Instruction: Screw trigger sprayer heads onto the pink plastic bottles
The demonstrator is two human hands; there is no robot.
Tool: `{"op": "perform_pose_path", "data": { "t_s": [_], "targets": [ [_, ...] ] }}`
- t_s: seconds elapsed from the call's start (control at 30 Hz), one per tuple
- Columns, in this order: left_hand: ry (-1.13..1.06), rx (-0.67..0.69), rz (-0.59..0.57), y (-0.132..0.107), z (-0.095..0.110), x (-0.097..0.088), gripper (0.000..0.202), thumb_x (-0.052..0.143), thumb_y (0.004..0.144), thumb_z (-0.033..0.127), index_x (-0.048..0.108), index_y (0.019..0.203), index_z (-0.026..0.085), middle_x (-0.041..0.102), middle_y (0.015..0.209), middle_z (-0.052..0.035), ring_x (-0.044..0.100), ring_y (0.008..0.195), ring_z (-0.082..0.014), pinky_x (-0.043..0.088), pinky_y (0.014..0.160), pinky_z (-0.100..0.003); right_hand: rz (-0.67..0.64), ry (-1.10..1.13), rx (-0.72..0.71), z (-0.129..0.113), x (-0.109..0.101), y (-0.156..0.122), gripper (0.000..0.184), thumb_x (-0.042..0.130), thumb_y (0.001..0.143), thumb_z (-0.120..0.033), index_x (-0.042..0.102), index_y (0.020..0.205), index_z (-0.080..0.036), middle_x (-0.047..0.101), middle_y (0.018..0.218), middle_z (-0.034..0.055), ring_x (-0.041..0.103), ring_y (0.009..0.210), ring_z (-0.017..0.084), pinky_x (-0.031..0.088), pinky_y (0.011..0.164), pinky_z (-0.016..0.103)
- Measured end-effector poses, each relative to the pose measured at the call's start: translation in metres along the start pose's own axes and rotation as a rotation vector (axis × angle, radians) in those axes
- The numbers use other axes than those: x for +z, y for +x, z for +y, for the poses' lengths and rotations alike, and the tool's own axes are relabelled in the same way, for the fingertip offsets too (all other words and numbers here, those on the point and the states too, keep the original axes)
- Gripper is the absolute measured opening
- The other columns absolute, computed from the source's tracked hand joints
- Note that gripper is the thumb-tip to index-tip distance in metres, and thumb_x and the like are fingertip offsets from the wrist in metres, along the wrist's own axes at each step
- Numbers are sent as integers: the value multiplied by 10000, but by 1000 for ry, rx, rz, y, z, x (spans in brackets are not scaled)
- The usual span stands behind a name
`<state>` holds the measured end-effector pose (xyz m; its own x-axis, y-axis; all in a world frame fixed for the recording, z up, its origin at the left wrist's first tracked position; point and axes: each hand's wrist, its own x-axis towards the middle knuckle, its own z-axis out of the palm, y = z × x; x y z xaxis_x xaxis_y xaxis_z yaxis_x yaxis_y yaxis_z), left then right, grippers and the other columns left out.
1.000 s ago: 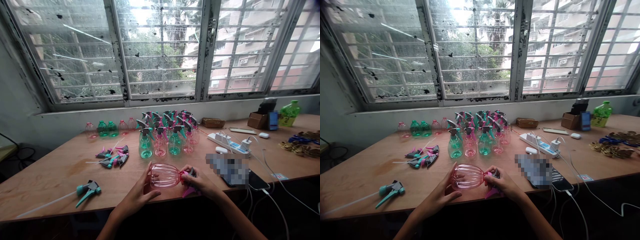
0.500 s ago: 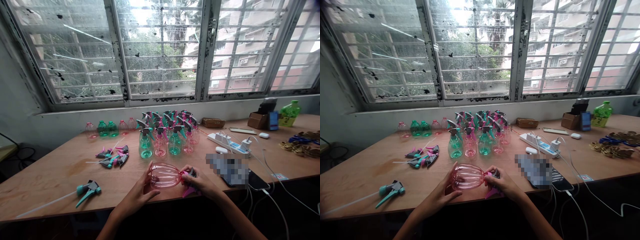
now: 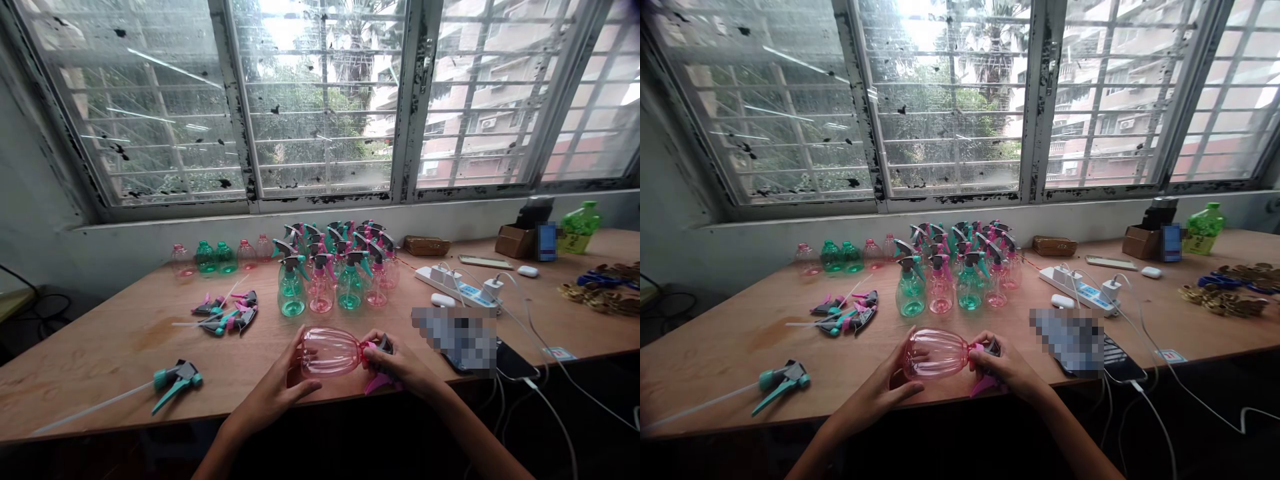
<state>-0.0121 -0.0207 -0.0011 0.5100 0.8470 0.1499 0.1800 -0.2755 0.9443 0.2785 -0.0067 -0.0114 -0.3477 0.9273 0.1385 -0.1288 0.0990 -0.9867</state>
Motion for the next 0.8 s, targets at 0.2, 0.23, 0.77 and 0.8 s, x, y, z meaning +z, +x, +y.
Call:
{"op": "perform_pose_path", "data": {
  "t_s": [0.2,0.23,0.77,0.8],
  "targets": [
    [-9,28,-3,-1,10,5,969,667,915,262,-29,1578,378,305,1629,-85,434,1417,-295,291,1213,-514,-12,10,-7,1,0,0,434,784,781,-553,608,907,-177,696,712,12,588,611,149,426,588,259],
    [-13,33,1,-1,11,5,979,673,910,263,-33,1578,376,299,1632,-84,424,1424,-299,286,1216,-516,-13,10,-7,1,0,0,430,783,784,-548,607,909,-177,697,715,12,589,612,148,426,587,259],
    [15,-6,-6,-2,7,2,996,694,895,292,-20,1588,335,487,1476,-114,471,1383,-293,302,1203,-513,-24,29,-12,4,-1,1,418,788,791,-527,603,910,-171,706,713,13,600,606,139,436,562,233],
    [10,-4,-11,-2,8,2,1001,696,892,289,-23,1587,337,484,1479,-111,479,1375,-292,299,1205,-511,-27,31,-16,5,-2,2,407,784,800,-518,603,913,-171,706,715,14,601,609,139,439,566,234]
  ]
}}
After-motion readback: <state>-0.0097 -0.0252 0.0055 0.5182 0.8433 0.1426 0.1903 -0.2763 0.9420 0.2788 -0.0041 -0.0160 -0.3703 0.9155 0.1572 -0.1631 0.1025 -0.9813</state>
